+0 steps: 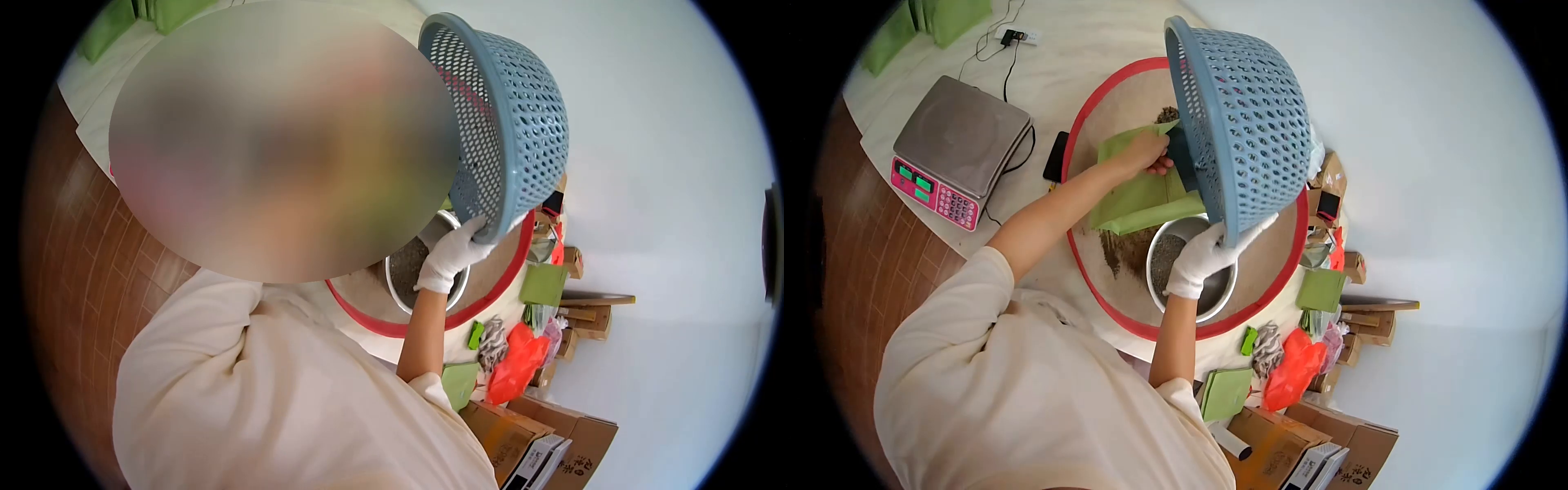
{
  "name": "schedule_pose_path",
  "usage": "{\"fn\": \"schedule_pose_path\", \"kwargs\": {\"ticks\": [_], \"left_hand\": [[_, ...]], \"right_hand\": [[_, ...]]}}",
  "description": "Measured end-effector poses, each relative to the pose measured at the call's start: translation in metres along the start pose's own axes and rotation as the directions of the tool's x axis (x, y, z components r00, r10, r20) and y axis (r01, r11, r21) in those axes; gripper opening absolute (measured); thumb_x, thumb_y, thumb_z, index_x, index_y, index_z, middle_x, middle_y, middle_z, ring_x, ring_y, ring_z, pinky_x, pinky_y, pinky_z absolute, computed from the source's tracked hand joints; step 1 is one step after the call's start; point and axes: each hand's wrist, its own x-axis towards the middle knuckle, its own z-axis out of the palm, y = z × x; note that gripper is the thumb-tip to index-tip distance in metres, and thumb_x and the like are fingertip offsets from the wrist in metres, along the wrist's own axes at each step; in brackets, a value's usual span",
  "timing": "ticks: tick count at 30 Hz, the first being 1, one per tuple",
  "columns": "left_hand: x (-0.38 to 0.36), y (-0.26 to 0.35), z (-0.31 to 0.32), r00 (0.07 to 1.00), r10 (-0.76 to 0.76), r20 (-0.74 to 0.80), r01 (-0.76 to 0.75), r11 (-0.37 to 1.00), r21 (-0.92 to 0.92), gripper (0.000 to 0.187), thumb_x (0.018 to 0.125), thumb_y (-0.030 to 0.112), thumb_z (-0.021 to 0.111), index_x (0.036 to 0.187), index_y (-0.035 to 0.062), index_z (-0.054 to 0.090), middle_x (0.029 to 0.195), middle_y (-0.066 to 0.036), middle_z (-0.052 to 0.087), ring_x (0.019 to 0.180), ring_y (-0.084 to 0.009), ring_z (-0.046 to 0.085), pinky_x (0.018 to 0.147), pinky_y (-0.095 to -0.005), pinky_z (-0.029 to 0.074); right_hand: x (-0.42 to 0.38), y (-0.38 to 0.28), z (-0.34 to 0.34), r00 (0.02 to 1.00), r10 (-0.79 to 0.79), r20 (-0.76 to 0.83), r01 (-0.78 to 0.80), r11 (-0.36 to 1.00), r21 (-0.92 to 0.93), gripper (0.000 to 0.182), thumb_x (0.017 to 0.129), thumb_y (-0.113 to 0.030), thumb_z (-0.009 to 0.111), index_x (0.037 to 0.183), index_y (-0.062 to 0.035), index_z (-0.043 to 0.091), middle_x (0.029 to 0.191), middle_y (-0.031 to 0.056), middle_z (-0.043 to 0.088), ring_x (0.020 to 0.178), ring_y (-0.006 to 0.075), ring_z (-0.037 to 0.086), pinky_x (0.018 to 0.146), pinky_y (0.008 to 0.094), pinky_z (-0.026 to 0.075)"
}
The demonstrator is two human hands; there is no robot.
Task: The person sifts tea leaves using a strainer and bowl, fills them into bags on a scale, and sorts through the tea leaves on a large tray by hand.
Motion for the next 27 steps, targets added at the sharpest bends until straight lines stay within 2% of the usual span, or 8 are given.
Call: {"fn": "schedule_pose_path", "kwargs": {"ticks": [3, 6, 13, 15, 17, 19, 25, 27], "left_hand": [[-0.004, -0.004, -0.003, 0.999, -0.003, 0.045, 0.003, 1.0, -0.002, 0.032, 0.09, 0.023, 0.041, 0.08, -0.0041, 0.054, 0.071, -0.015, 0.066, 0.05, -0.0188, 0.061, 0.042, -0.0284, 0.046], [-0.001, -0.001, -0.003, 0.999, 0.001, 0.054, -0.001, 1.0, 0.002, 0.032, 0.09, 0.023, 0.042, 0.08, -0.0043, 0.053, 0.071, -0.015, 0.066, 0.05, -0.0189, 0.061, 0.042, -0.0288, 0.047], [-0.01, -0.005, -0.002, 0.998, -0.02, 0.055, 0.019, 0.999, 0.026, 0.029, 0.09, 0.023, 0.042, 0.079, -0.0017, 0.053, 0.07, -0.013, 0.066, 0.05, -0.0182, 0.062, 0.043, -0.0284, 0.046], [-0.007, 0.005, -0.005, 0.998, 0.005, 0.055, -0.007, 0.999, 0.037, 0.029, 0.09, 0.023, 0.043, 0.078, -0.0011, 0.053, 0.07, -0.013, 0.066, 0.05, -0.0181, 0.061, 0.043, -0.0283, 0.046], [-0.013, 0.005, 0.002, 1.0, -0.01, 0.006, 0.01, 1.0, -0.005, 0.03, 0.09, 0.023, 0.043, 0.075, -0.0007, 0.052, 0.069, -0.013, 0.066, 0.049, -0.0181, 0.061, 0.042, -0.0285, 0.045], [-0.008, 0.009, -0.001, 1.0, 0.015, 0.022, -0.014, 1.0, -0.014, 0.03, 0.09, 0.023, 0.044, 0.075, -0.0008, 0.052, 0.069, -0.014, 0.066, 0.049, -0.0182, 0.061, 0.042, -0.0284, 0.045], [-0.011, -0.001, -0.002, 0.998, -0.021, 0.058, 0.019, 0.999, 0.027, 0.024, 0.087, 0.024, 0.045, 0.074, 0.0046, 0.051, 0.07, -0.011, 0.064, 0.05, -0.017, 0.059, 0.044, -0.0288, 0.043], [-0.009, 0.003, 0.0, 0.999, 0.01, 0.044, -0.01, 1.0, 0.0, 0.024, 0.087, 0.024, 0.045, 0.075, 0.0045, 0.051, 0.069, -0.011, 0.064, 0.05, -0.0169, 0.058, 0.043, -0.029, 0.043]], "right_hand": [[-0.007, 0.002, -0.002, 0.999, -0.015, -0.033, 0.017, 0.998, 0.055, 0.066, 0.082, 0.013, 0.034, 0.145, 0.0036, 0.02, 0.15, 0.0202, 0.025, 0.139, 0.0299, 0.025, 0.113, 0.0379, 0.019], [-0.003, -0.002, 0.007, 0.976, -0.094, -0.196, 0.096, 0.995, 0.001, 0.038, 0.092, -0.002, 0.047, 0.128, 0.0099, 0.043, 0.124, 0.0184, 0.053, 0.108, 0.0244, 0.054, 0.096, 0.0339, 0.04], [-0.012, 0.0, 0.004, 0.977, -0.111, -0.183, 0.099, 0.992, -0.075, 0.038, 0.092, -0.002, 0.047, 0.127, 0.0114, 0.041, 0.126, 0.0196, 0.051, 0.109, 0.0252, 0.053, 0.095, 0.0346, 0.042], [-0.011, -0.016, 0.01, 0.959, -0.082, -0.272, 0.113, 0.989, 0.099, 0.035, 0.093, -0.003, 0.047, 0.124, 0.0115, 0.044, 0.123, 0.02, 0.053, 0.108, 0.0246, 0.053, 0.092, 0.0348, 0.044], [-0.017, -0.008, 0.002, 0.963, -0.055, -0.265, 0.064, 0.998, 0.023, 0.035, 0.093, -0.004, 0.048, 0.124, 0.0116, 0.044, 0.123, 0.0205, 0.052, 0.108, 0.0245, 0.053, 0.092, 0.0351, 0.044], [-0.009, -0.01, 0.005, 0.966, -0.03, -0.256, 0.068, 0.988, 0.139, 0.036, 0.092, -0.006, 0.05, 0.122, 0.0133, 0.045, 0.123, 0.0214, 0.053, 0.108, 0.0247, 0.053, 0.092, 0.035, 0.043], [-0.01, -0.024, 0.01, 0.964, 0.146, -0.222, -0.125, 0.987, 0.106, 0.041, 0.091, 0.001, 0.047, 0.131, 0.0091, 0.041, 0.13, 0.0186, 0.049, 0.108, 0.0231, 0.053, 0.094, 0.0327, 0.042], [-0.006, -0.014, 0.005, 0.957, 0.127, -0.262, -0.097, 0.987, 0.127, 0.037, 0.091, -0.001, 0.048, 0.126, 0.0095, 0.044, 0.124, 0.017, 0.053, 0.102, 0.0219, 0.054, 0.089, 0.0323, 0.044]]}}
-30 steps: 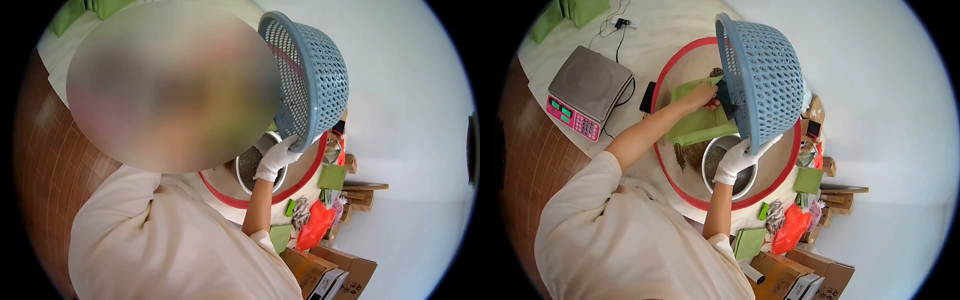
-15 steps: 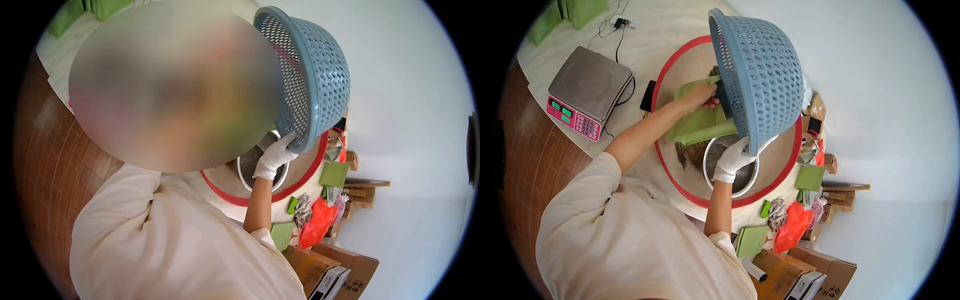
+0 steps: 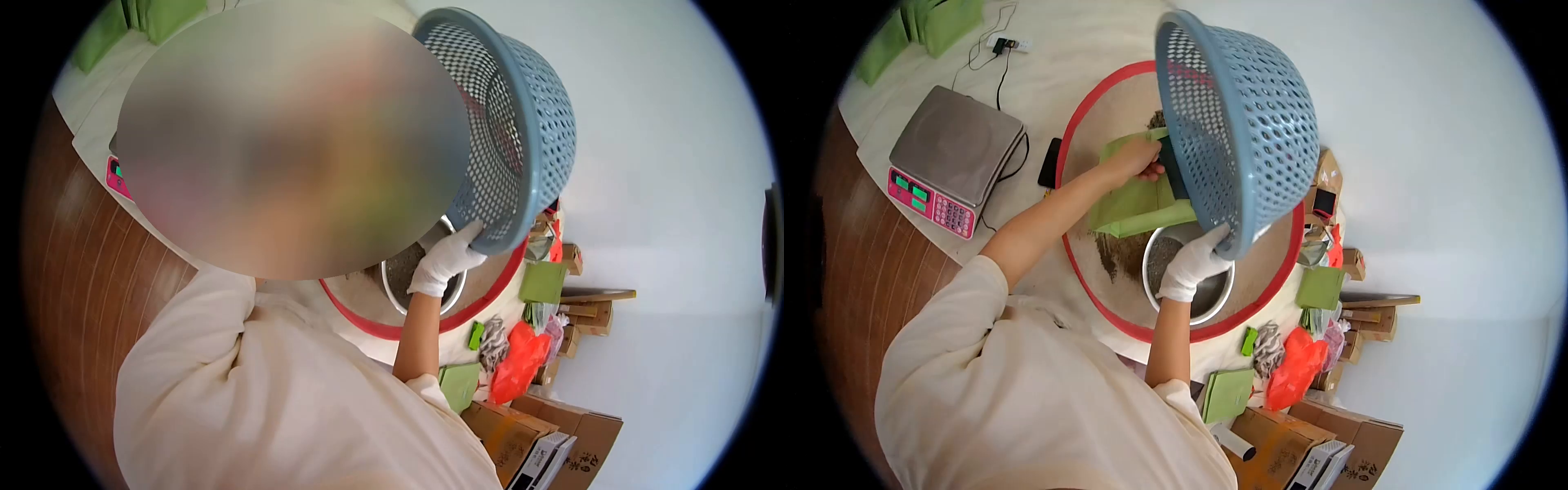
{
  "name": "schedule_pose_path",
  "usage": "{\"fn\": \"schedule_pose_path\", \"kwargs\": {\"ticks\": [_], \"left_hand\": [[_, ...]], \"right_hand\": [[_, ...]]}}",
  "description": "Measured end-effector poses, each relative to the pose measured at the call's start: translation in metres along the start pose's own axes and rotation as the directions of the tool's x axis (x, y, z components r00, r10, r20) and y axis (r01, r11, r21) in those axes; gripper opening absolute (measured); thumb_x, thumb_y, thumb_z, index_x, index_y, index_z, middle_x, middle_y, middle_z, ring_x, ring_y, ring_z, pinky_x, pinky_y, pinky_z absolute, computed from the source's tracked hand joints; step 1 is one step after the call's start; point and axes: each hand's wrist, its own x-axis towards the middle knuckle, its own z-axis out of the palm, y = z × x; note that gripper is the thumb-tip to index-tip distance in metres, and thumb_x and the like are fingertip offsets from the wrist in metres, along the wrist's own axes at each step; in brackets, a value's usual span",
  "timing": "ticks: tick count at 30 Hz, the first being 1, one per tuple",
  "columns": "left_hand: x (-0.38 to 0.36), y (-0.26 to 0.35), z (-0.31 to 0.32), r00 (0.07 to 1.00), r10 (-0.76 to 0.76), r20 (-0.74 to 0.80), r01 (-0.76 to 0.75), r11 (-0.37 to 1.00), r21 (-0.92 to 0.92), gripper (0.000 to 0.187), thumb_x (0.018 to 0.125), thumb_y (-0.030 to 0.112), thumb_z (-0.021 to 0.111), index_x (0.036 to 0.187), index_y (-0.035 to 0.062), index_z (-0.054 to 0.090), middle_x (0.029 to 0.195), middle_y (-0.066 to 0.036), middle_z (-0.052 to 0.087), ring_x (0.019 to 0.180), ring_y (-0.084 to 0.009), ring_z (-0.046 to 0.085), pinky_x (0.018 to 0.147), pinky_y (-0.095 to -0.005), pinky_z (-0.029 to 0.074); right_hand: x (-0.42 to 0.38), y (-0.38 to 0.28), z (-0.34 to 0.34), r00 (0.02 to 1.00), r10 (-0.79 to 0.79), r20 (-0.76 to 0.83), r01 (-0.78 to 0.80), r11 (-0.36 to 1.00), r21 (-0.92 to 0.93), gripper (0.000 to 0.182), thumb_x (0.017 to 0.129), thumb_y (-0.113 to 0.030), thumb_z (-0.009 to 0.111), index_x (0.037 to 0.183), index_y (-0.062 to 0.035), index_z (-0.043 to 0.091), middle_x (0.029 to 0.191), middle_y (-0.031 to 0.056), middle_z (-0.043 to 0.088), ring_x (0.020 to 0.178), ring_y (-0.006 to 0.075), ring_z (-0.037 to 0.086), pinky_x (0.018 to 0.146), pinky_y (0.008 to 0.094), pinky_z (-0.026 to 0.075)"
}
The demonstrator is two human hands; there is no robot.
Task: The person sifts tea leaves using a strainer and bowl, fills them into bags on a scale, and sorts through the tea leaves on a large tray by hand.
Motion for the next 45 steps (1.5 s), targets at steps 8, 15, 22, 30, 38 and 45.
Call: {"fn": "schedule_pose_path", "kwargs": {"ticks": [8, 15, 22, 30, 38, 45], "left_hand": [[-0.019, 0.019, -0.046, 0.994, 0.099, -0.055, -0.094, 0.992, 0.083, 0.03, 0.088, 0.028, 0.042, 0.079, 0.0032, 0.054, 0.069, -0.007, 0.061, 0.055, -0.0144, 0.058, 0.047, -0.0266, 0.044], [-0.076, 0.091, -0.127, 0.937, 0.32, -0.142, -0.326, 0.945, -0.016, 0.033, 0.091, 0.036, 0.048, 0.069, 0.0115, 0.048, 0.073, -0.004, 0.061, 0.061, -0.0129, 0.057, 0.059, -0.0257, 0.044], [-0.11, 0.152, -0.191, 0.813, 0.479, -0.331, -0.454, 0.878, 0.152, 0.04, 0.093, 0.033, 0.044, 0.059, 0.0135, 0.043, 0.065, -0.004, 0.059, 0.059, -0.0146, 0.059, 0.052, -0.0258, 0.039], [-0.138, 0.142, -0.333, 0.716, 0.409, -0.565, -0.365, 0.91, 0.197, 0.03, 0.091, 0.035, 0.051, 0.097, 0.0059, 0.057, 0.092, -0.004, 0.065, 0.081, -0.0138, 0.062, 0.069, -0.0247, 0.048], [-0.156, 0.065, -0.42, 0.711, 0.259, -0.654, -0.228, 0.964, 0.134, 0.033, 0.092, 0.046, 0.051, 0.082, 0.0143, 0.053, 0.078, 0.0, 0.061, 0.066, -0.0089, 0.055, 0.058, -0.0217, 0.04], [-0.188, 0.034, -0.327, 0.668, 0.349, -0.657, -0.229, 0.937, 0.265, 0.048, 0.093, 0.05, 0.042, 0.061, 0.0148, 0.035, 0.063, -0.003, 0.052, 0.054, -0.0104, 0.046, 0.052, -0.0243, 0.037]], "right_hand": [[0.031, -0.052, -0.019, 0.915, 0.393, -0.093, -0.335, 0.867, 0.37, 0.02, 0.091, -0.014, 0.045, 0.103, 0.0013, 0.053, 0.095, 0.0089, 0.058, 0.067, 0.0143, 0.05, 0.053, 0.0269, 0.039], [0.035, 0.137, -0.057, 0.814, 0.51, 0.276, -0.58, 0.734, 0.353, 0.027, 0.083, -0.005, 0.061, 0.107, 0.0035, 0.053, 0.104, 0.0143, 0.06, 0.092, 0.0203, 0.057, 0.078, 0.0345, 0.048], [-0.018, 0.198, -0.063, 0.785, 0.426, 0.45, -0.38, 0.905, -0.193, 0.027, 0.092, -0.011, 0.047, 0.109, 0.01, 0.048, 0.109, 0.0153, 0.063, 0.102, 0.0225, 0.056, 0.092, 0.0318, 0.044], [-0.034, 0.156, -0.07, 0.766, 0.532, 0.361, -0.507, 0.845, -0.17, 0.036, 0.083, -0.006, 0.061, 0.113, 0.0085, 0.046, 0.111, 0.0216, 0.061, 0.105, 0.0257, 0.058, 0.093, 0.0331, 0.044], [-0.036, 0.119, -0.062, 0.618, 0.719, 0.318, -0.786, 0.574, 0.229, 0.03, 0.087, -0.009, 0.055, 0.116, -0.001, 0.05, 0.11, 0.0119, 0.058, 0.099, 0.0246, 0.057, 0.078, 0.0372, 0.049], [-0.03, 0.052, -0.039, 0.841, 0.534, 0.094, -0.538, 0.803, 0.257, 0.032, 0.092, -0.014, 0.049, 0.121, -0.0029, 0.047, 0.112, 0.0087, 0.057, 0.089, 0.0211, 0.06, 0.063, 0.0331, 0.05]]}}
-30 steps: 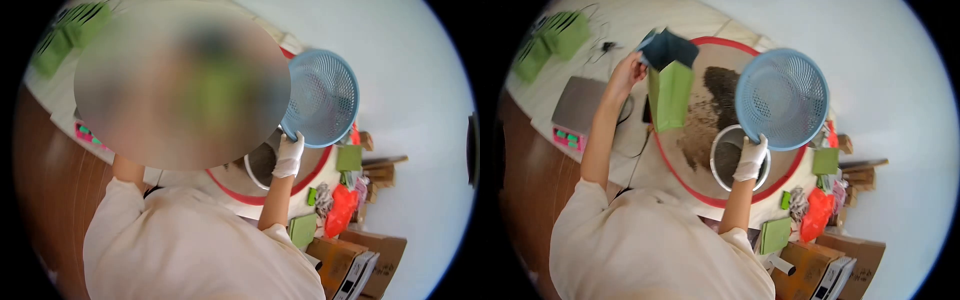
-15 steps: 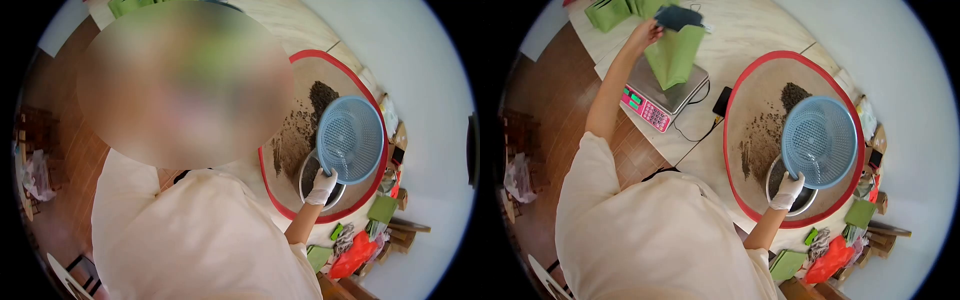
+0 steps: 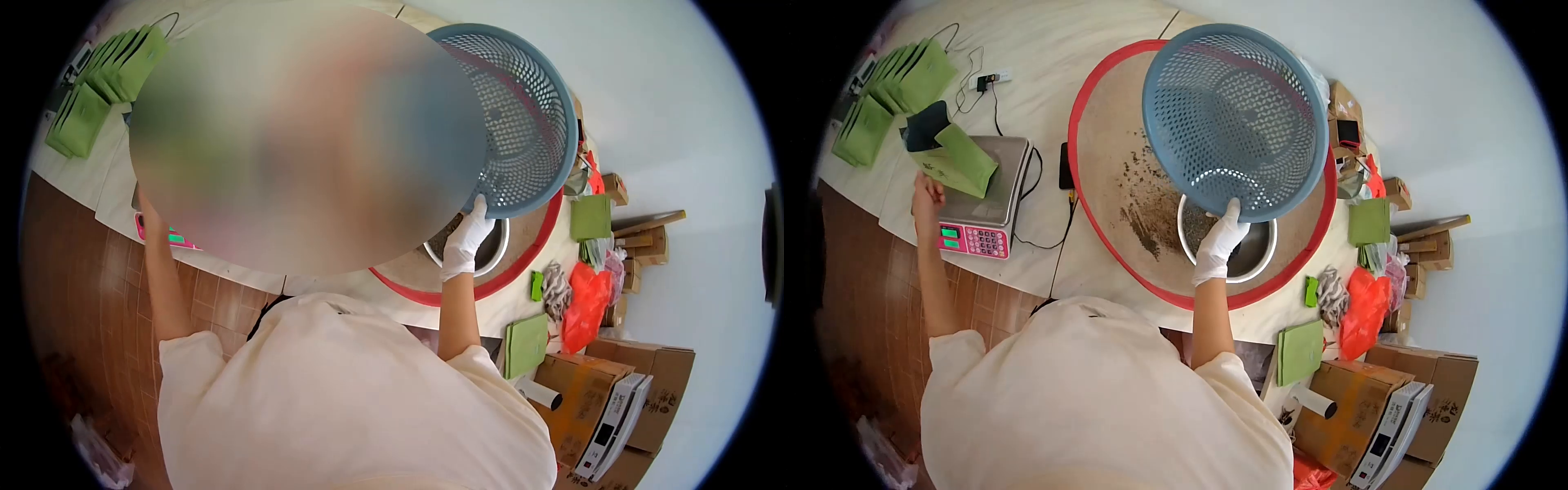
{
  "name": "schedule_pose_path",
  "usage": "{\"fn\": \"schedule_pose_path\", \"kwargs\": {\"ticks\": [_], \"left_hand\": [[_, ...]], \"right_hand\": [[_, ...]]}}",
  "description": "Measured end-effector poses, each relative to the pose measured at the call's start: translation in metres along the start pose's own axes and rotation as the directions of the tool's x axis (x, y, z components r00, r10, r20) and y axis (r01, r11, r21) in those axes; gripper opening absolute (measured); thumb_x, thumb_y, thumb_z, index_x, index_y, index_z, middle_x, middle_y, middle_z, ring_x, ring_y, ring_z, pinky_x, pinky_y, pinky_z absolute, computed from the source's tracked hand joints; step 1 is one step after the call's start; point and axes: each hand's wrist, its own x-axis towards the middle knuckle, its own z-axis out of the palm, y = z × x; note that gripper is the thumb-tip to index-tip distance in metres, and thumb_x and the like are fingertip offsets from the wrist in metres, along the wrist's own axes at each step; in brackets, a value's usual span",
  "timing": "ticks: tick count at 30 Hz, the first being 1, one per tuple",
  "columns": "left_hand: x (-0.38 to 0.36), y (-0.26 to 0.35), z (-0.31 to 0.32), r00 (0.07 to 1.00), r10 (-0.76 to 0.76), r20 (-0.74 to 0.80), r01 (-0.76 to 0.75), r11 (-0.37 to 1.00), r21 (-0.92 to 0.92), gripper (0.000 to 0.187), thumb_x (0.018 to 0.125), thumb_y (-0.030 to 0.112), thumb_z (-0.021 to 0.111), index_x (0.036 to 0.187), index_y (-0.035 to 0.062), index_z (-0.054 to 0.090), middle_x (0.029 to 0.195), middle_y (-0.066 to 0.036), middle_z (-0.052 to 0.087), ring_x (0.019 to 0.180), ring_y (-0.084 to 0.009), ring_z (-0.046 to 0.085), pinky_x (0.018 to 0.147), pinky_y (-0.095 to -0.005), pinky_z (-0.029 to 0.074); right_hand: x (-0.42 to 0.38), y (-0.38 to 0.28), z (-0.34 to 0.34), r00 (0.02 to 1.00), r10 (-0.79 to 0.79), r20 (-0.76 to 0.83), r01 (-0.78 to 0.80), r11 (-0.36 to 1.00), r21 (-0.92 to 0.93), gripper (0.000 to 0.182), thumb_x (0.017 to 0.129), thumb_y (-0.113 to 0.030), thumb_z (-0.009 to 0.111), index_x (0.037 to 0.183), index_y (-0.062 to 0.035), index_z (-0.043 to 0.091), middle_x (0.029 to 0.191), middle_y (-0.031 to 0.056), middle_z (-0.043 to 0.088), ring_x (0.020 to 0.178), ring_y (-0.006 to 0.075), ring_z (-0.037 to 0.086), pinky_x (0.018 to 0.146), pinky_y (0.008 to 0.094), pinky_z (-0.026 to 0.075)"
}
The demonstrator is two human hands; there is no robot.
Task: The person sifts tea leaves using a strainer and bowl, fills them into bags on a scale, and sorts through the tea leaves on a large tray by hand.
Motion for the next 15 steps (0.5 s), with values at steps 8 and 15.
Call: {"fn": "schedule_pose_path", "kwargs": {"ticks": [8, 15], "left_hand": [[-0.056, -0.063, 0.016, 0.992, -0.085, 0.098, 0.084, 0.996, 0.019, 0.046, 0.095, 0.043, 0.043, 0.06, 0.013, 0.036, 0.057, -0.004, 0.05, 0.046, -0.0125, 0.044, 0.043, -0.0264, 0.034], [-0.076, -0.218, 0.046, 0.963, -0.123, 0.238, 0.111, 0.992, 0.064, 0.049, 0.091, 0.042, 0.047, 0.06, 0.0052, 0.057, 0.055, -0.004, 0.055, 0.047, -0.0133, 0.052, 0.045, -0.0281, 0.041]], "right_hand": [[-0.007, -0.019, 0.015, 0.999, -0.014, 0.03, 0.014, 1.0, -0.009, 0.033, 0.093, -0.017, 0.048, 0.123, -0.003, 0.047, 0.113, 0.008, 0.057, 0.096, 0.0203, 0.057, 0.068, 0.0323, 0.05], [0.004, -0.002, -0.009, 0.936, 0.247, 0.252, -0.288, 0.947, 0.14, 0.034, 0.092, -0.013, 0.05, 0.118, 0.007, 0.051, 0.113, 0.0165, 0.057, 0.101, 0.0255, 0.053, 0.091, 0.0343, 0.042]]}}
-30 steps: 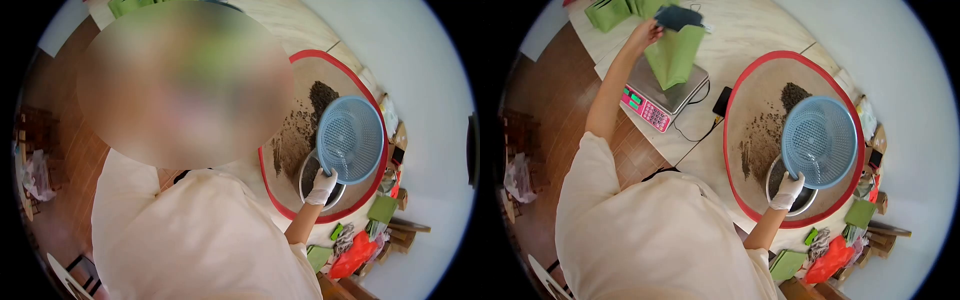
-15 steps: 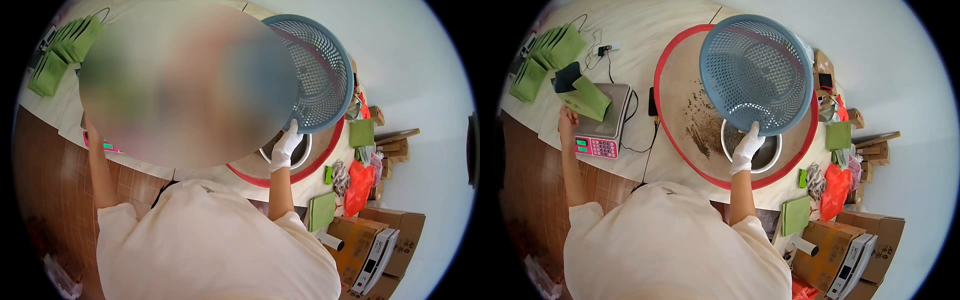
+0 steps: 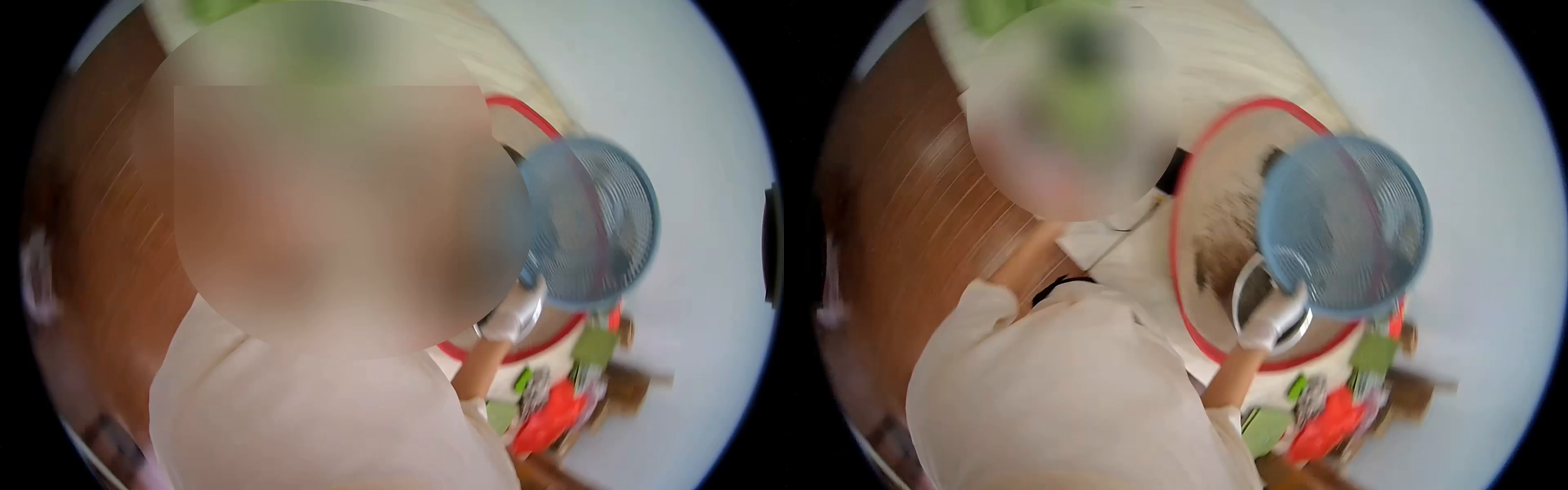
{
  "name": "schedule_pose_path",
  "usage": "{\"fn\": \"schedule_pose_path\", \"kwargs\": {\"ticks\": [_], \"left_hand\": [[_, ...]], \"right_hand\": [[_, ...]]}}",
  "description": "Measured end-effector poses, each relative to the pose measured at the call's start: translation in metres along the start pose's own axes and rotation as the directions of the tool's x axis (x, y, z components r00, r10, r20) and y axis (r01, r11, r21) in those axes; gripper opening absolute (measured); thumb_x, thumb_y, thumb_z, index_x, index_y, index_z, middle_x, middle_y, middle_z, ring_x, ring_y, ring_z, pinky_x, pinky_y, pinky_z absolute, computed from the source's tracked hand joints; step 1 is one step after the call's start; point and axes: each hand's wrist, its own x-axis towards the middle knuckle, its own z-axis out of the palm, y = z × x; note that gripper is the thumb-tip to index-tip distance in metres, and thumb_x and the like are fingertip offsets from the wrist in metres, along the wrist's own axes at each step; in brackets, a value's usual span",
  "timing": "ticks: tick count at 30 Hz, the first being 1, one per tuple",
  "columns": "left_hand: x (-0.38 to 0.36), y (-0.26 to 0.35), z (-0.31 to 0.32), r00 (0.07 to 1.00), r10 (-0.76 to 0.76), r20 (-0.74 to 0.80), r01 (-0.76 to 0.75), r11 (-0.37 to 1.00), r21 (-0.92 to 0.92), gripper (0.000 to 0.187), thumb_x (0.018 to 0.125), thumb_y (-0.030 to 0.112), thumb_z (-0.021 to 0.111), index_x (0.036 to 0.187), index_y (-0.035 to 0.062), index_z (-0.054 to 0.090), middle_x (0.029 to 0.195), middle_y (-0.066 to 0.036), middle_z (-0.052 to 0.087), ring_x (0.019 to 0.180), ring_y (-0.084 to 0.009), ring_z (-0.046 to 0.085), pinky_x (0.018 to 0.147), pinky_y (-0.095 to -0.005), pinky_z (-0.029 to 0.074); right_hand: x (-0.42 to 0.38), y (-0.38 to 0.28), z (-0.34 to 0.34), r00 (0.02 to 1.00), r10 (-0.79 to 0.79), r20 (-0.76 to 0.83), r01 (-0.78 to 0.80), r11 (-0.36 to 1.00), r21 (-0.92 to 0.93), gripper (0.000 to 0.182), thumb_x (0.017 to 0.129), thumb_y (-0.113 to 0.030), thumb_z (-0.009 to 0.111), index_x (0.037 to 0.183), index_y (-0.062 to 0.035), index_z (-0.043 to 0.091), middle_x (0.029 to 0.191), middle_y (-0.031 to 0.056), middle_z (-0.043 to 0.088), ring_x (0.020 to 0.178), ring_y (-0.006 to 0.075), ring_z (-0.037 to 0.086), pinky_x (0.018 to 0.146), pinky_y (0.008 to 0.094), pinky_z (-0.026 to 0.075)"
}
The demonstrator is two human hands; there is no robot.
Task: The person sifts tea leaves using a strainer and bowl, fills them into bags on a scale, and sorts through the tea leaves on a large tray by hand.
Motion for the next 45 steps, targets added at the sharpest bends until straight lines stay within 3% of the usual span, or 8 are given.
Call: {"fn": "schedule_pose_path", "kwargs": {"ticks": [9, 11, 15, 19, 23, 24, 27, 45], "left_hand": [[-0.121, 0.091, 0.059, 0.92, -0.261, 0.292, 0.267, 0.963, 0.017, 0.037, 0.094, 0.033, 0.045, 0.071, 0.0063, 0.056, 0.062, -0.001, 0.056, 0.05, -0.0093, 0.053, 0.044, -0.0234, 0.042], [-0.127, 0.09, 0.06, 0.917, -0.3, 0.264, 0.305, 0.952, 0.023, 0.031, 0.094, 0.031, 0.045, 0.081, 0.0058, 0.057, 0.064, -0.001, 0.056, 0.051, -0.009, 0.054, 0.044, -0.0231, 0.042], [-0.133, 0.096, 0.065, 0.903, -0.322, 0.285, 0.312, 0.946, 0.083, 0.027, 0.095, 0.03, 0.044, 0.092, 0.0059, 0.055, 0.068, -0.002, 0.057, 0.052, -0.009, 0.054, 0.044, -0.023, 0.042], [-0.131, 0.101, 0.1, 0.894, -0.29, 0.34, 0.276, 0.957, 0.091, 0.026, 0.093, 0.028, 0.049, 0.107, 0.0064, 0.051, 0.076, -0.005, 0.06, 0.054, -0.011, 0.056, 0.045, -0.0244, 0.044], [-0.132, 0.096, 0.168, 0.848, -0.268, 0.457, 0.286, 0.958, 0.031, 0.034, 0.093, 0.027, 0.052, 0.121, 0.0085, 0.045, 0.086, -0.005, 0.063, 0.058, -0.0109, 0.058, 0.047, -0.0255, 0.047], [-0.131, 0.094, 0.189, 0.833, -0.273, 0.48, 0.284, 0.957, 0.051, 0.038, 0.093, 0.027, 0.053, 0.125, 0.009, 0.043, 0.09, -0.006, 0.063, 0.062, -0.0116, 0.06, 0.049, -0.0264, 0.048], [-0.13, 0.085, 0.242, 0.833, -0.306, 0.461, 0.268, 0.952, 0.15, 0.047, 0.093, 0.03, 0.054, 0.132, 0.0082, 0.038, 0.105, -0.01, 0.061, 0.079, -0.0155, 0.063, 0.061, -0.0297, 0.053], [-0.159, 0.055, 0.358, 0.959, -0.174, 0.222, 0.068, 0.907, 0.415, 0.027, 0.085, 0.016, 0.062, 0.103, -0.0045, 0.063, 0.093, -0.004, 0.064, 0.083, -0.0111, 0.056, 0.075, -0.027, 0.044]], "right_hand": [[-0.018, 0.022, -0.006, 0.983, -0.146, -0.112, 0.083, 0.896, -0.436, 0.041, 0.092, -0.014, 0.049, 0.125, 0.0099, 0.045, 0.127, 0.023, 0.05, 0.115, 0.0296, 0.049, 0.099, 0.0377, 0.041], [-0.026, 0.022, -0.01, 0.964, -0.216, 0.154, 0.192, 0.167, -0.967, 0.043, 0.085, -0.001, 0.057, 0.125, 0.0084, 0.044, 0.125, 0.0226, 0.051, 0.109, 0.0278, 0.053, 0.091, 0.0349, 0.047], [-0.017, 0.026, -0.024, 0.98, -0.169, 0.109, 0.157, 0.308, -0.938, 0.043, 0.086, 0.002, 0.055, 0.126, 0.0084, 0.04, 0.127, 0.0222, 0.049, 0.109, 0.0268, 0.053, 0.091, 0.0337, 0.047], [0.008, 0.024, -0.063, 0.99, 0.052, -0.128, -0.089, 0.949, -0.302, 0.041, 0.094, -0.018, 0.046, 0.126, 0.007, 0.042, 0.134, 0.019, 0.046, 0.12, 0.0261, 0.045, 0.105, 0.0364, 0.031], [0.037, 0.016, -0.148, 0.995, 0.092, -0.029, -0.092, 0.996, 0.005, 0.035, 0.094, -0.016, 0.047, 0.122, 0.0047, 0.045, 0.125, 0.0133, 0.056, 0.112, 0.0237, 0.051, 0.103, 0.0374, 0.033], [0.023, 0.009, -0.158, 0.957, -0.276, 0.095, 0.248, 0.595, -0.764, 0.031, 0.093, -0.013, 0.049, 0.118, 0.004, 0.047, 0.121, 0.0121, 0.058, 0.108, 0.0241, 0.053, 0.099, 0.0369, 0.037], [0.026, -0.041, -0.188, 0.93, 0.01, -0.368, 0.034, 0.993, 0.113, 0.027, 0.089, -0.015, 0.055, 0.111, -0.0004, 0.05, 0.109, 0.0098, 0.059, 0.092, 0.0216, 0.056, 0.073, 0.0344, 0.045], [0.096, -0.131, -0.473, 0.632, 0.088, -0.77, 0.161, 0.957, 0.242, 0.026, 0.086, -0.021, 0.057, 0.11, -0.0112, 0.054, 0.108, 0.0029, 0.059, 0.091, 0.0177, 0.057, 0.07, 0.0334, 0.045]]}}
